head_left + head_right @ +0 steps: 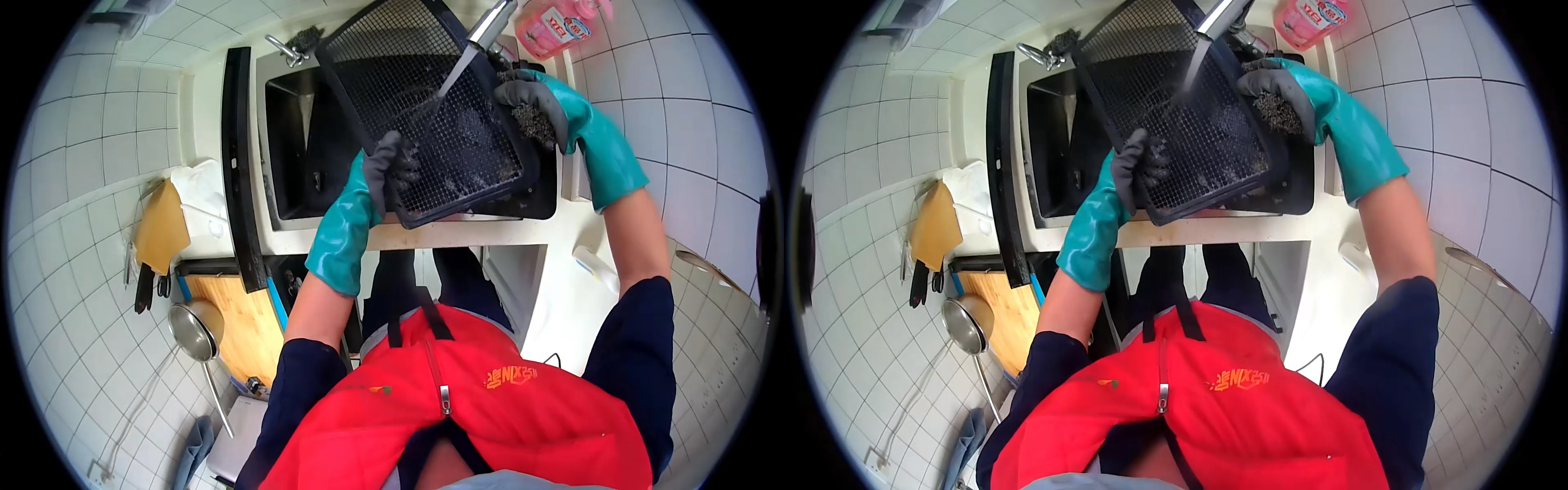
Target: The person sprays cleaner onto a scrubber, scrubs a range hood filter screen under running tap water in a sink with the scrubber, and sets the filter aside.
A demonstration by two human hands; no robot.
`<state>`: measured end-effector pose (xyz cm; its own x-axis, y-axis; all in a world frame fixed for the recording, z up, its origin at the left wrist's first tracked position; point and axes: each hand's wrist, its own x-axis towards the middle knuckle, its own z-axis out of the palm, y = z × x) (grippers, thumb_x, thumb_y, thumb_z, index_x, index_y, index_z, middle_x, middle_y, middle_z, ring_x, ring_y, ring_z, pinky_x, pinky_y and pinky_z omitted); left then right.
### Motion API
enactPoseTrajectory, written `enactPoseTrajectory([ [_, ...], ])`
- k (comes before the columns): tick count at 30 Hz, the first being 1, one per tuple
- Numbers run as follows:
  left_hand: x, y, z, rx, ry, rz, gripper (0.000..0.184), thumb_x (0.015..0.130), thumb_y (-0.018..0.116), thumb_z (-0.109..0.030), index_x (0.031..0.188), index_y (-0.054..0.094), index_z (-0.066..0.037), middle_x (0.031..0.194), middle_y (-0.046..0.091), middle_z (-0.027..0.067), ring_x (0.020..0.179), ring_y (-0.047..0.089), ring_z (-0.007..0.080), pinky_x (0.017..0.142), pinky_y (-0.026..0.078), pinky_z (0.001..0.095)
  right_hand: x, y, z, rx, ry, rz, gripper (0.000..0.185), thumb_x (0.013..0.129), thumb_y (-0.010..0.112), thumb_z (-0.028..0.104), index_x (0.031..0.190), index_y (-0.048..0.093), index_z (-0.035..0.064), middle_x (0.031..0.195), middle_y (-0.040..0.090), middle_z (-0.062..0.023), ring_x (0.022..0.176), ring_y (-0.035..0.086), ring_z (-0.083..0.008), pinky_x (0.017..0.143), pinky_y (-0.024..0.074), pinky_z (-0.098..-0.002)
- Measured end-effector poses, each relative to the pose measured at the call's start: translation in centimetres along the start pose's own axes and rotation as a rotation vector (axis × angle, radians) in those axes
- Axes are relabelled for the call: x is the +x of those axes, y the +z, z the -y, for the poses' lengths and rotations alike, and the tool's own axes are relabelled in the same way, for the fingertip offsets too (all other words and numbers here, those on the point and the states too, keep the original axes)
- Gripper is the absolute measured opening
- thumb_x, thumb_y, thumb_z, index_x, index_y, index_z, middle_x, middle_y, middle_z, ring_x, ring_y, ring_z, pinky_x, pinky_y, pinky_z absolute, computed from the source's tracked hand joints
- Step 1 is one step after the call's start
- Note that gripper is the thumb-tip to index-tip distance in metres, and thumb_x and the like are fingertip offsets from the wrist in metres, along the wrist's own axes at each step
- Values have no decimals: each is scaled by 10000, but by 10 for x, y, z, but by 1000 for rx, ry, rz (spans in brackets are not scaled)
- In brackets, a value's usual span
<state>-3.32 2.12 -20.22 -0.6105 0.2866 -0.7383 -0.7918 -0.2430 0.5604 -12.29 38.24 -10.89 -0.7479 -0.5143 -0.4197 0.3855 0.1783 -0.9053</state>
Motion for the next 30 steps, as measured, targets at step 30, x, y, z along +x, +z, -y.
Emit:
enactPoseTrajectory([
  [30, 56, -50, -38, -369, 137, 151, 507, 1058, 526, -482, 1334, 634, -71, 1201, 721, 127, 970, 734, 284, 856, 630, 455, -46, 82, 22, -480, -241, -12, 396, 850, 737, 82, 1227, 632, 24, 1214, 621, -89, 1125, 619, -193, 1041, 481, -327],
])
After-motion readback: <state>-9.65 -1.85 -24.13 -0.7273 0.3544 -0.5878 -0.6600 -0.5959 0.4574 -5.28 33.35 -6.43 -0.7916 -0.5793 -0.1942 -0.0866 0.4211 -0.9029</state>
